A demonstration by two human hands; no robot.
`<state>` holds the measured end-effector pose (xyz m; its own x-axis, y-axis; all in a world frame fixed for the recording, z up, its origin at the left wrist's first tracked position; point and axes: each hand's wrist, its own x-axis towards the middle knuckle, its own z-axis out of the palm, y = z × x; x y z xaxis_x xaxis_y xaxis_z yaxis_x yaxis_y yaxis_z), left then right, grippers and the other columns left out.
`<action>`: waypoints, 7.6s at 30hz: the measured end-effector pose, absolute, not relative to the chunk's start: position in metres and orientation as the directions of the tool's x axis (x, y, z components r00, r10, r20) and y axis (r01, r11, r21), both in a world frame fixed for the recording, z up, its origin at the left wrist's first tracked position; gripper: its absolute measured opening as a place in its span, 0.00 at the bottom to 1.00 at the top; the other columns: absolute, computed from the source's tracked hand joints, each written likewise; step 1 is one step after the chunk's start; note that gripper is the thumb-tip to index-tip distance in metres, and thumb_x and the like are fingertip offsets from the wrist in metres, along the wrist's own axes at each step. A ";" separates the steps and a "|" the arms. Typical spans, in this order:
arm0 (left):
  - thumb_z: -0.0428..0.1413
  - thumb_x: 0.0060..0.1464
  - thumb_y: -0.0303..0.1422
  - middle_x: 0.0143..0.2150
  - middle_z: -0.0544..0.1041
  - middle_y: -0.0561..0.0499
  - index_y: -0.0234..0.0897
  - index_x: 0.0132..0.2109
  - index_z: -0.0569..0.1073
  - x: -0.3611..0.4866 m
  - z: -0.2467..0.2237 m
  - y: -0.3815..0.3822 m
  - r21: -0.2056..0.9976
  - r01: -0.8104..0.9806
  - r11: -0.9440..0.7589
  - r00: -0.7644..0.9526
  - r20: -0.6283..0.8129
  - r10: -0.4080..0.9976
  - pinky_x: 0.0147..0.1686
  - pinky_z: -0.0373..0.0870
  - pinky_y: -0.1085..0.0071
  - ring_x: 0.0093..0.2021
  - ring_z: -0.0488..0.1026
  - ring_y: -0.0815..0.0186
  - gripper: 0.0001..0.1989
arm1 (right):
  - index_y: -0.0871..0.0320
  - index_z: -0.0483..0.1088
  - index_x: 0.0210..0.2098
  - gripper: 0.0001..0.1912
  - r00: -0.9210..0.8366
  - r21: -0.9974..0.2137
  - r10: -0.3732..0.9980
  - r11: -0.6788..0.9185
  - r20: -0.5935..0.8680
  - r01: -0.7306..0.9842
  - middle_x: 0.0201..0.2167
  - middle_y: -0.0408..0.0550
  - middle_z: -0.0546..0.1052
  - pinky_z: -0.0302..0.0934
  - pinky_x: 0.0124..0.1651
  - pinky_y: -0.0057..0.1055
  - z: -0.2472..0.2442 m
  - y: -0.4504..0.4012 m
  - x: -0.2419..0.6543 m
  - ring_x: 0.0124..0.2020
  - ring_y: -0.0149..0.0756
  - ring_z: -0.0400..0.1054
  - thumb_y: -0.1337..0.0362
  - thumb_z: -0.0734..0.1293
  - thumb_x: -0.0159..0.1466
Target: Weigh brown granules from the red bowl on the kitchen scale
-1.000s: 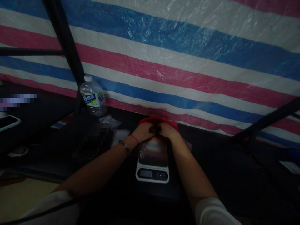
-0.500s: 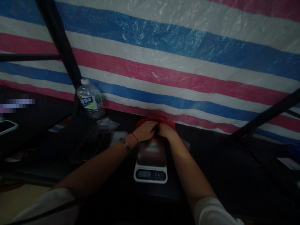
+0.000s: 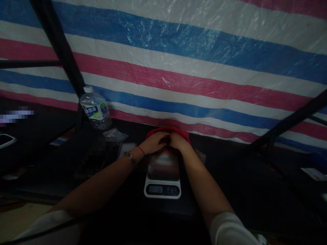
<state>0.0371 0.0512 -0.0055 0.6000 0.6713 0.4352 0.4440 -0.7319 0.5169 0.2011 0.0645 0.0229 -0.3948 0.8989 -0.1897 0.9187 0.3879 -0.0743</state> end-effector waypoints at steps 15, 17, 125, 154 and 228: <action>0.58 0.49 0.33 0.42 0.79 0.46 0.37 0.47 0.74 0.031 -0.016 0.047 0.535 0.661 -0.525 0.399 0.342 0.851 0.44 0.71 0.66 0.43 0.76 0.59 0.16 | 0.57 0.76 0.42 0.16 -0.426 -0.338 0.902 0.425 0.075 0.840 0.40 0.47 0.80 0.62 0.43 0.25 0.036 0.068 0.209 0.42 0.36 0.72 0.73 0.66 0.55; 0.57 0.49 0.32 0.42 0.79 0.47 0.36 0.46 0.74 0.033 -0.012 0.047 0.556 0.648 -0.520 0.399 0.334 0.854 0.44 0.71 0.66 0.42 0.76 0.59 0.15 | 0.58 0.76 0.41 0.15 -0.470 -0.365 0.875 0.476 0.113 0.800 0.39 0.48 0.80 0.62 0.43 0.26 0.038 0.065 0.204 0.41 0.35 0.72 0.73 0.66 0.55; 0.48 0.54 0.54 0.59 0.68 0.43 0.39 0.56 0.67 -0.202 -0.022 -0.086 0.412 0.895 -0.169 0.045 0.294 0.955 0.60 0.60 0.54 0.59 0.65 0.52 0.30 | 0.59 0.75 0.47 0.15 -0.460 -0.139 0.886 0.450 -0.052 0.882 0.49 0.55 0.76 0.58 0.55 0.31 0.031 0.040 0.213 0.51 0.41 0.69 0.70 0.63 0.61; 0.58 0.46 0.52 0.66 0.55 0.35 0.34 0.61 0.60 -0.150 -0.034 -0.112 0.261 0.964 -0.048 -0.047 0.348 0.936 0.58 0.61 0.51 0.63 0.59 0.43 0.40 | 0.60 0.74 0.49 0.16 -0.477 -0.251 0.877 0.449 -0.060 0.858 0.48 0.52 0.77 0.60 0.54 0.30 0.042 0.038 0.225 0.49 0.39 0.71 0.69 0.62 0.63; 0.46 0.56 0.31 0.54 0.74 0.46 0.38 0.50 0.74 -0.073 0.036 -0.036 0.309 0.825 -0.474 0.346 0.387 0.855 0.58 0.63 0.55 0.55 0.69 0.58 0.18 | 0.59 0.67 0.57 0.28 -0.511 -0.176 0.781 0.481 -0.359 0.859 0.56 0.54 0.71 0.61 0.55 0.32 0.038 0.041 0.245 0.54 0.41 0.68 0.78 0.61 0.57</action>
